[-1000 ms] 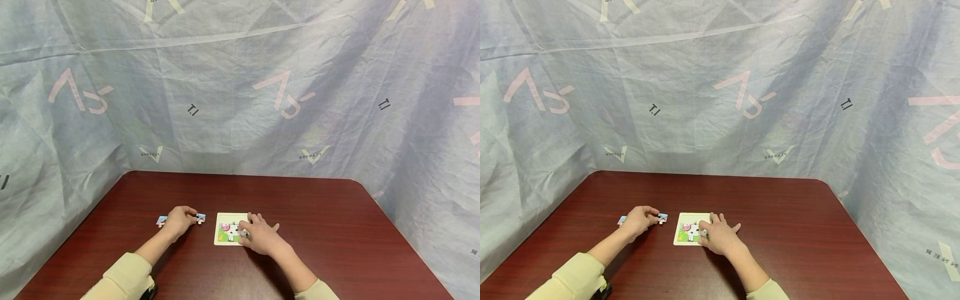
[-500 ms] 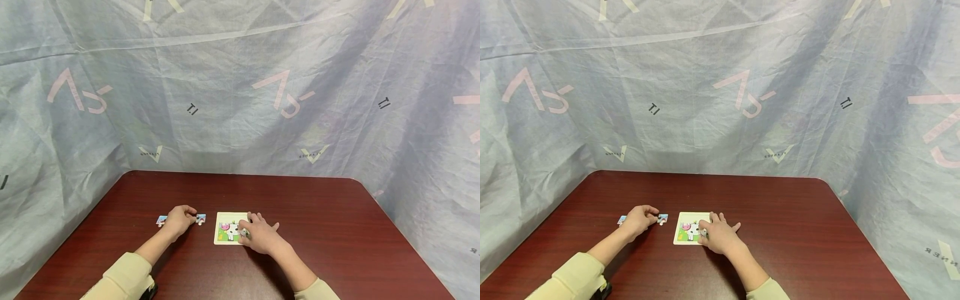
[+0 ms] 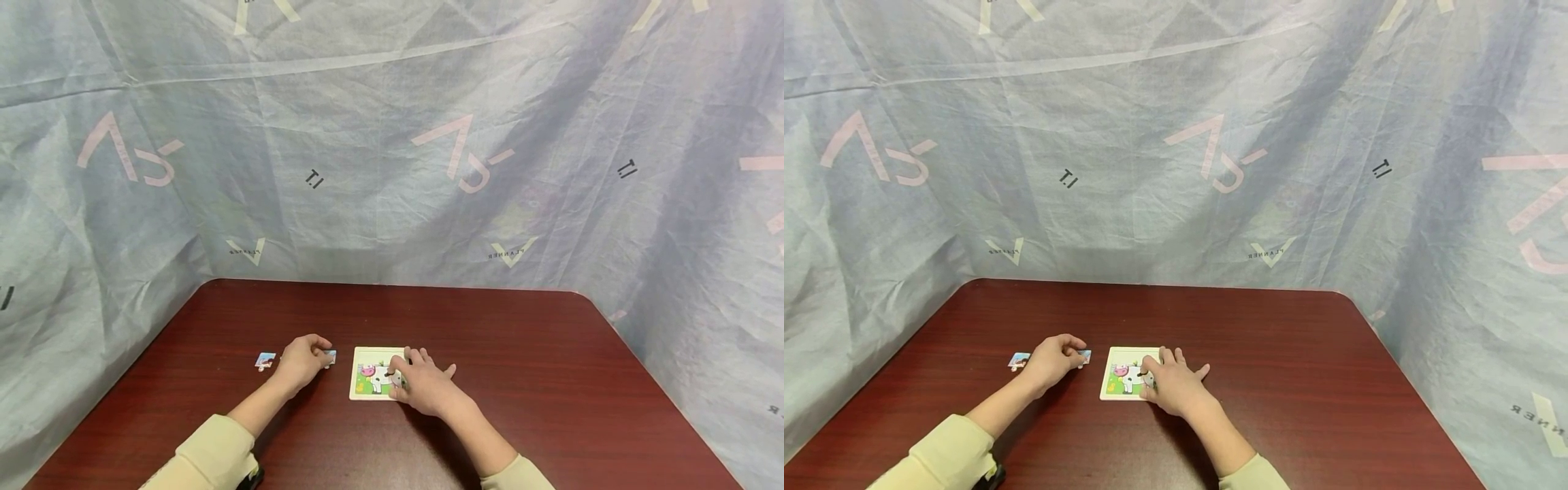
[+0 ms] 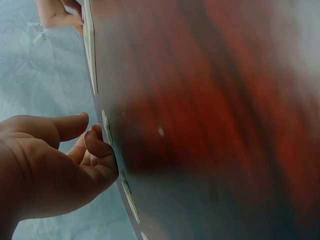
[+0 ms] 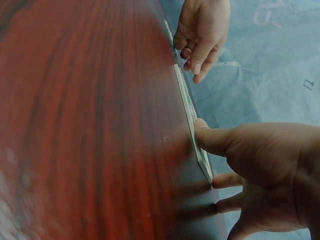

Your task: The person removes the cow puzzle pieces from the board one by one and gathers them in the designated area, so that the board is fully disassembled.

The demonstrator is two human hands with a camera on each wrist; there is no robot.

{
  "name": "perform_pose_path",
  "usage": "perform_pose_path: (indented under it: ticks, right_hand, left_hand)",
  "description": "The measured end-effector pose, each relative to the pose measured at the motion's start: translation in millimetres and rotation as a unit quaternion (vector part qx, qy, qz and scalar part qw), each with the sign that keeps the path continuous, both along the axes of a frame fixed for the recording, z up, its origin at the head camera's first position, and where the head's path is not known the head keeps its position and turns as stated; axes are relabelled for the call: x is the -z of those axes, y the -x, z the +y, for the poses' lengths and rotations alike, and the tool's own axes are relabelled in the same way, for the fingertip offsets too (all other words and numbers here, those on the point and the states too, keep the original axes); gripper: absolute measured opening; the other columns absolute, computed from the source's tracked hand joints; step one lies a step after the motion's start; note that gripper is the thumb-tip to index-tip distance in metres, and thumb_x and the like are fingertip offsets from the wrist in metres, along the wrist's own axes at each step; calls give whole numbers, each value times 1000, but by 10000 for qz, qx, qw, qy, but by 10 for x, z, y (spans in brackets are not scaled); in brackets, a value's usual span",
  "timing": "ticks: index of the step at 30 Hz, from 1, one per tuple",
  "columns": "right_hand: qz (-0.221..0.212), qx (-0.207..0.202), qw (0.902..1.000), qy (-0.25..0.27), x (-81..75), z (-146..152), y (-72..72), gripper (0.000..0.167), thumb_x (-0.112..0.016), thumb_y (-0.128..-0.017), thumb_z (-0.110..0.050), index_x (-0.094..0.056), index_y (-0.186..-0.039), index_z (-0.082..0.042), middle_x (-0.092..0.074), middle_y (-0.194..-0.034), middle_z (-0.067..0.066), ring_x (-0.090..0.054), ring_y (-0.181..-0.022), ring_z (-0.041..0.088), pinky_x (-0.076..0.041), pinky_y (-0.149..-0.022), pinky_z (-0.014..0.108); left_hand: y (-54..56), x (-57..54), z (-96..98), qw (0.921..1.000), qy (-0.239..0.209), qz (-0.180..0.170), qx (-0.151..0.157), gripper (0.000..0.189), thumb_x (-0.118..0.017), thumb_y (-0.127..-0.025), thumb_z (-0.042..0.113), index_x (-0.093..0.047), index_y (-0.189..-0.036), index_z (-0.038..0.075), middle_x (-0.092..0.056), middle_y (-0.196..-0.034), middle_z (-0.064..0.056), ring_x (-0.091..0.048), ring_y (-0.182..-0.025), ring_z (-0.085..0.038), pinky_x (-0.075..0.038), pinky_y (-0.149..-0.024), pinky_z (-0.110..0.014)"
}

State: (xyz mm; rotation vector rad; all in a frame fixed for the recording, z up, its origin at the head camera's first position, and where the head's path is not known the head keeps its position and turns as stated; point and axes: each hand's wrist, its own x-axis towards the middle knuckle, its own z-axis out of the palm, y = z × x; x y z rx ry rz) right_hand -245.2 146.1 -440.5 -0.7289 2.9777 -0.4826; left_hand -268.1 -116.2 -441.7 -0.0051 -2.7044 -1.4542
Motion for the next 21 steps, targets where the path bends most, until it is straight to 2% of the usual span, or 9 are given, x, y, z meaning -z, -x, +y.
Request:
perform_pose_path:
  ticks: [7,21]
  right_hand:
    - [-79,-91,9999,-10,-23,6,-10,34,-70,-96,-34,-59,-128,-33,-38,-153,23,-34,-140,52,-25,-84,89]
    - [-170,-73,9998,-110,-25,-4,-2,31,-69,-96,-35,-64,-126,-31,-36,-155,24,-33,-141,52,-24,-85,89]
  left_hand:
    - [-30,-9,127,9996,82,11,261,21,-73,-88,0,-68,-108,-3,-60,-76,-3,-53,-68,-15,-45,-64,-31]
    - [-57,0,323,9977,128,72,664,18,-76,-84,0,-69,-101,0,-58,-75,-2,-51,-67,-15,-42,-63,-30]
